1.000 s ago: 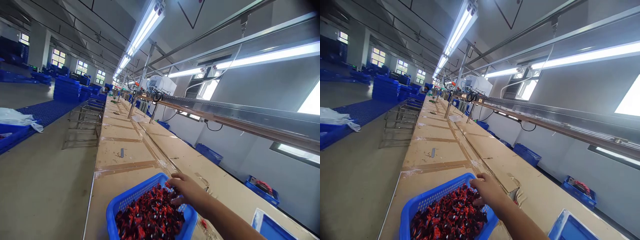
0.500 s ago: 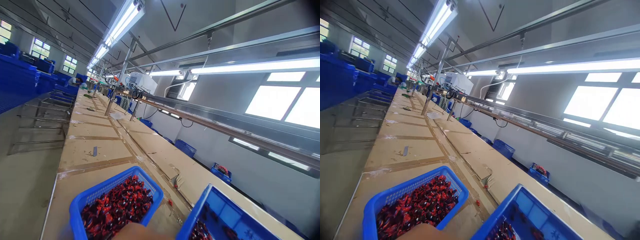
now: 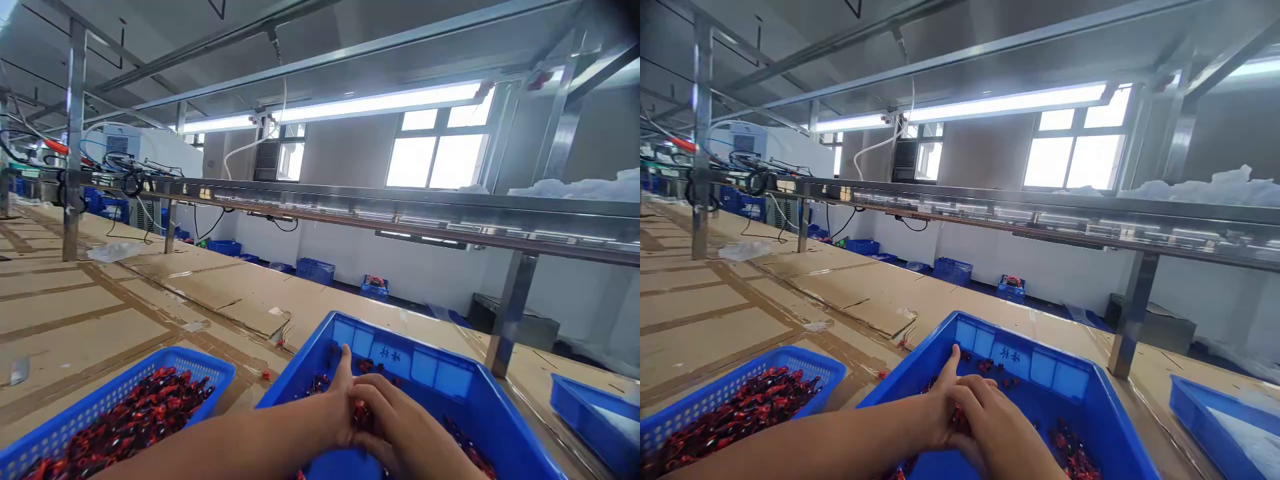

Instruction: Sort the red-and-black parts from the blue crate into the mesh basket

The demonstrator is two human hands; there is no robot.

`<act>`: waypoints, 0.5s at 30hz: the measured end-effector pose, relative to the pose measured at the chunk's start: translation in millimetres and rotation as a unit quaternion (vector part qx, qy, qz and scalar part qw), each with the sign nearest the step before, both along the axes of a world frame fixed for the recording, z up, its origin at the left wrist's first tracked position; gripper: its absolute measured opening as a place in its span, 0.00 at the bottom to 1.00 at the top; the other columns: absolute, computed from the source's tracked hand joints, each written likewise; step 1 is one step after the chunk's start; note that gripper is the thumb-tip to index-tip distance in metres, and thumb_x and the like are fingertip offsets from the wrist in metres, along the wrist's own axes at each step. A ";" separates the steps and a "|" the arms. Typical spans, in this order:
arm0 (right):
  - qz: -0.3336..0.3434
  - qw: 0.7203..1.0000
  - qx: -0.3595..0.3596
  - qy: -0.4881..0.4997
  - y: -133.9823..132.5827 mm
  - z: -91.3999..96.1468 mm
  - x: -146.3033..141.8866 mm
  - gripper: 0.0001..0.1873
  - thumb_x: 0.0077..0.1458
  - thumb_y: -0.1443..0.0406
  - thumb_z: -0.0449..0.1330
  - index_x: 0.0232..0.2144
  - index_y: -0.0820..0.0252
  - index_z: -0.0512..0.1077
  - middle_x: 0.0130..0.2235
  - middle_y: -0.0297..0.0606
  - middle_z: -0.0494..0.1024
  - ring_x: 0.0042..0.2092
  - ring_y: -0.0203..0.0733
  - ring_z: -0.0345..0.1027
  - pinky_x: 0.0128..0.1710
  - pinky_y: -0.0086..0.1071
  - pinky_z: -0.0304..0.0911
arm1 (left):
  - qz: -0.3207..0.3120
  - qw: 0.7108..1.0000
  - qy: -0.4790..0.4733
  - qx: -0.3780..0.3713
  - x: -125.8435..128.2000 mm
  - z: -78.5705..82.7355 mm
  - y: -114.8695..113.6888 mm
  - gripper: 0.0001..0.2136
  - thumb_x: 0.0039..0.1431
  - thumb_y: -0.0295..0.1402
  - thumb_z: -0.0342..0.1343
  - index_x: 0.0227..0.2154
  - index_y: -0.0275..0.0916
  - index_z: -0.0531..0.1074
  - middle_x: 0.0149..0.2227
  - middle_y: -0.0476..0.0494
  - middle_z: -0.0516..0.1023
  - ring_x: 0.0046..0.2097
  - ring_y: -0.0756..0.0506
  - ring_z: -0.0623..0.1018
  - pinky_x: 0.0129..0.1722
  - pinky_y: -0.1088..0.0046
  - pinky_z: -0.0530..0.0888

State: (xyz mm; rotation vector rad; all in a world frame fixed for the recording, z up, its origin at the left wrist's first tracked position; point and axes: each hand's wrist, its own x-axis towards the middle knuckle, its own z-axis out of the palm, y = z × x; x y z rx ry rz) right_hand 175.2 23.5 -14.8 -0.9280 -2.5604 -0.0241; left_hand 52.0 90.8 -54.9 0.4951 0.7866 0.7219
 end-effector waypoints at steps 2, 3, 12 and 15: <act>0.002 0.999 -0.035 0.007 -0.1 1.4 0.7 0.15 0.56 0.72 0.60 0.46 0.55 0.69 0.47 0.40 0.76 0.48 0.46 0.71 0.47 0.37 0.67 | 0.020 1.000 -0.008 0.007 -1.5 6.5 -5.7 0.42 0.51 0.69 0.32 0.37 0.33 0.73 0.31 0.37 0.77 0.32 0.40 0.77 0.26 0.68 0.72; 0.001 0.999 -0.045 0.008 0.3 1.2 1.3 0.15 0.57 0.73 0.58 0.46 0.55 0.69 0.45 0.39 0.77 0.47 0.46 0.71 0.47 0.37 0.67 | 0.023 1.000 -0.008 0.013 -1.6 9.2 -8.1 0.42 0.52 0.68 0.33 0.40 0.32 0.73 0.32 0.36 0.78 0.33 0.39 0.78 0.26 0.67 0.72; -0.058 0.998 -0.034 -0.018 -4.6 1.9 1.5 0.17 0.55 0.69 0.61 0.48 0.58 0.69 0.46 0.41 0.78 0.47 0.53 0.72 0.45 0.43 0.67 | 0.039 0.999 -0.007 0.014 -7.5 25.6 -23.5 0.44 0.50 0.68 0.38 0.48 0.29 0.70 0.39 0.30 0.77 0.39 0.36 0.79 0.32 0.65 0.75; -0.027 0.999 -0.013 -0.042 -2.8 1.7 -1.6 0.12 0.56 0.68 0.61 0.43 0.60 0.70 0.45 0.41 0.78 0.47 0.52 0.72 0.45 0.42 0.67 | 0.030 0.999 -0.008 0.015 -11.3 24.0 -22.6 0.45 0.50 0.69 0.37 0.50 0.29 0.69 0.38 0.31 0.78 0.36 0.37 0.79 0.30 0.65 0.75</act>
